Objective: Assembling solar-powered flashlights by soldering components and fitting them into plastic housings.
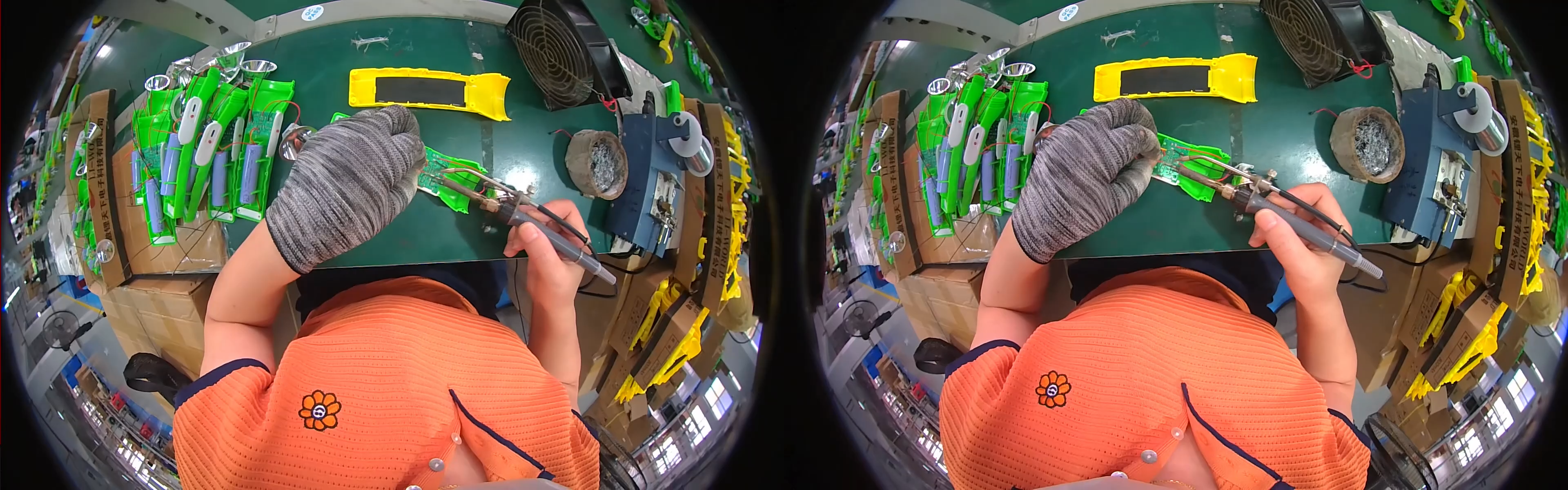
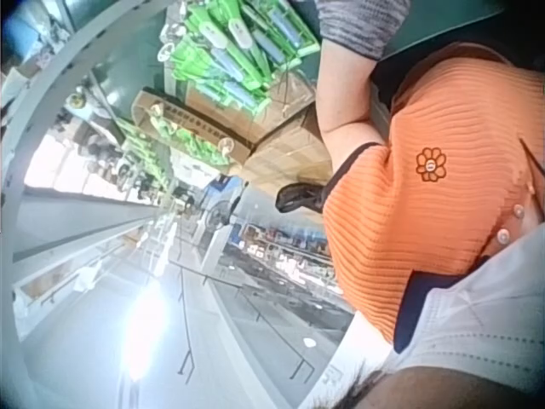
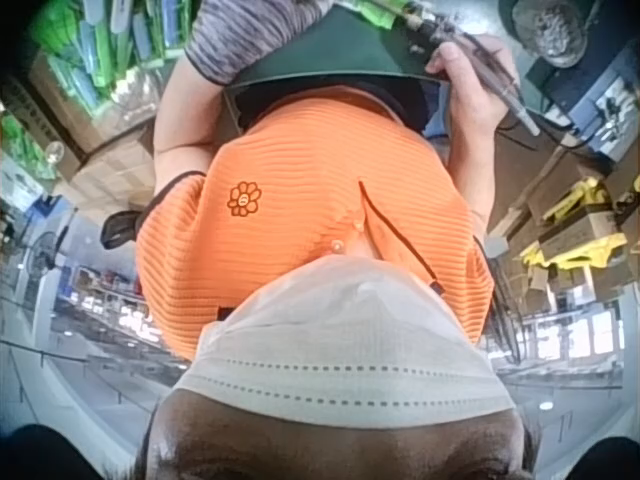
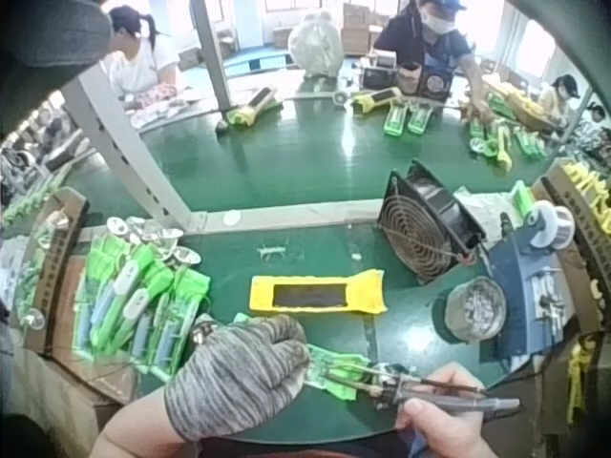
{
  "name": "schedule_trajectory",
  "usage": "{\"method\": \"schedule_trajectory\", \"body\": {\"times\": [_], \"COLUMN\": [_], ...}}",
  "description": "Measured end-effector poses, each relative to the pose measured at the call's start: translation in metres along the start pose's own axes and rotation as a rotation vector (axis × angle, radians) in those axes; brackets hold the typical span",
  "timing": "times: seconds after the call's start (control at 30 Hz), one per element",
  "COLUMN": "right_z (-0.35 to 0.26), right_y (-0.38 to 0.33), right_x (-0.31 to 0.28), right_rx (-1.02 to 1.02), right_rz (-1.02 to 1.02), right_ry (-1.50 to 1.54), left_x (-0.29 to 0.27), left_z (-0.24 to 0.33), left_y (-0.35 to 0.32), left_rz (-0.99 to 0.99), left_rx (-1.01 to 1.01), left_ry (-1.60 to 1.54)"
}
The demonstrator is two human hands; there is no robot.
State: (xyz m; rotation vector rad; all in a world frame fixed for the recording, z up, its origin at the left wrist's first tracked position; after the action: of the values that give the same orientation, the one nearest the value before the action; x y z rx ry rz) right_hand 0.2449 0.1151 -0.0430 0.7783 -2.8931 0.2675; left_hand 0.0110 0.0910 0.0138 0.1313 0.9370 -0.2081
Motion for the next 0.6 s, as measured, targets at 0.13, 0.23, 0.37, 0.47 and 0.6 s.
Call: {"method": "schedule_trajectory", "body": {"times": [0.13,0.23,0.37,0.47,0.6], "right_z": [-0.007,-0.025,-0.033,-0.021,-0.037], "right_y": [-0.004,-0.012,-0.037,-0.046,-0.062], "right_x": [-0.009,-0.021,-0.054,-0.079,-0.089], "right_rx": [-0.08,-0.194,-0.371,-0.459,-0.513], "right_rz": [0.043,0.129,0.407,0.541,0.628], "right_ry": [0.131,0.12,0.214,0.291,0.216], "left_x": [0.002,-0.001,-0.01,-0.007,-0.008], "left_z": [-0.001,0.0,0.011,0.003,0.007], "left_y": [0.001,0.001,0.001,-0.001,-0.007], "left_rz": [0.02,0.029,0.109,0.082,0.117], "left_rx": [0.009,0.034,0.085,0.065,0.106], "left_ry": [0.037,0.023,-0.058,-0.073,-0.069]}}
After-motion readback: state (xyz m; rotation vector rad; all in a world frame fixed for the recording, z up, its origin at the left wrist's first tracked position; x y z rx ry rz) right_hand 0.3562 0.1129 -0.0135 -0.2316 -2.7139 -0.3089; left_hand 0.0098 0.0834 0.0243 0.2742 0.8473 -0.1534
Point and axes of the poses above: each hand's wrist, its own y-axis towards the middle knuckle, its own x-axis out of the palm, z = x × y, the point moved 9 cm from there along y, towards the middle knuckle, and after that the axes turned 7 degrees about -z, right-handed, at the moved point
